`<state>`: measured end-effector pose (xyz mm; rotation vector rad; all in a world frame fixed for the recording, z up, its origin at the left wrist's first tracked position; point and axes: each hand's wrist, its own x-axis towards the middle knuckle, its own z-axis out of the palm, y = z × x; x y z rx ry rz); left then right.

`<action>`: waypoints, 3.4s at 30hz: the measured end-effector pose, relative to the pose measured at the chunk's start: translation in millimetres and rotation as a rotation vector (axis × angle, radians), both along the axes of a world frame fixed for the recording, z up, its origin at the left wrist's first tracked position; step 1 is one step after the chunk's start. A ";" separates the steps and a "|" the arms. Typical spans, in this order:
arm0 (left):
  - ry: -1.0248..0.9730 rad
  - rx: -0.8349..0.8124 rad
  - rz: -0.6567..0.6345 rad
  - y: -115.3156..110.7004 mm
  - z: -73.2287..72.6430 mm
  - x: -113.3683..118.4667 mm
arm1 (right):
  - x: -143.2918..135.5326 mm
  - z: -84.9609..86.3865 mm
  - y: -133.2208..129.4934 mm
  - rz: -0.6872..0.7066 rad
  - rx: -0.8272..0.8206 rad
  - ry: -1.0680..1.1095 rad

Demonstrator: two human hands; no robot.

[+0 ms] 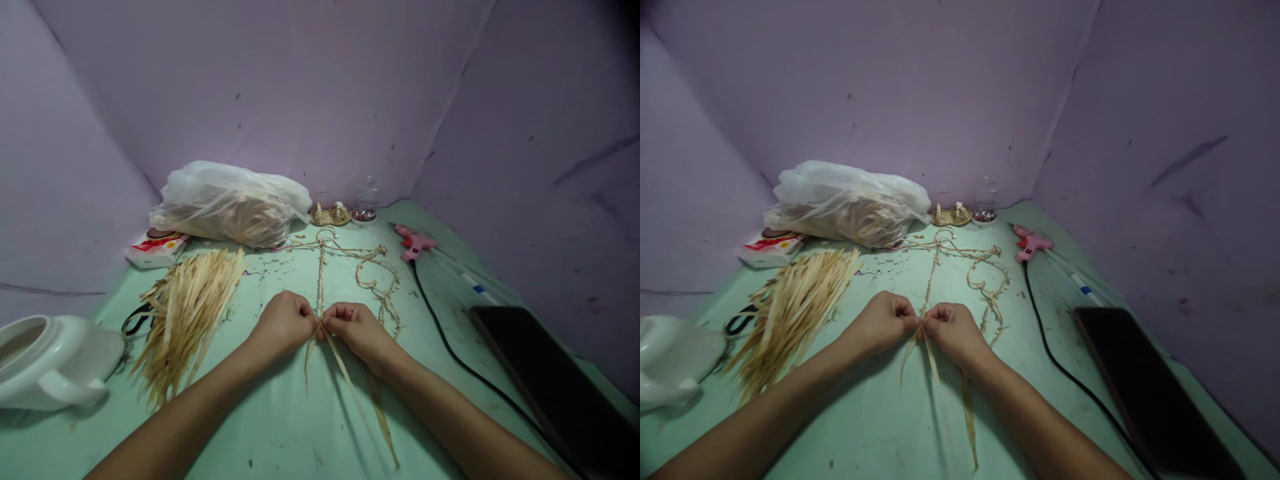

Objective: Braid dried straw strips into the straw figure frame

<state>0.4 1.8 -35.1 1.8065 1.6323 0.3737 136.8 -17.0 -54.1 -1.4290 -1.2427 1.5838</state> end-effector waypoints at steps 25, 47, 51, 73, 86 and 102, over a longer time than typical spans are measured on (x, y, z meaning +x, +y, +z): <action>0.629 0.376 -0.241 -56.2 16.0 31.0 | -1.8 -5.2 1.7 -0.055 0.014 0.109; -0.605 -0.553 0.219 -12.7 25.0 13.0 | 1.4 -0.6 2.9 -0.018 -0.026 0.191; -0.642 -0.585 0.123 -10.6 10.5 13.0 | 4.5 0.1 4.3 0.055 0.025 0.156; -0.387 -0.122 -0.019 -5.6 -2.3 11.1 | 19.5 12.5 -1.5 0.183 0.535 -0.601; -0.662 -0.450 0.279 -13.1 4.1 19.4 | -2.9 19.8 -31.5 0.224 0.576 -1.040; -0.582 -0.510 0.083 -8.1 5.8 9.3 | 23.3 43.4 -1.0 -0.052 -0.042 -0.145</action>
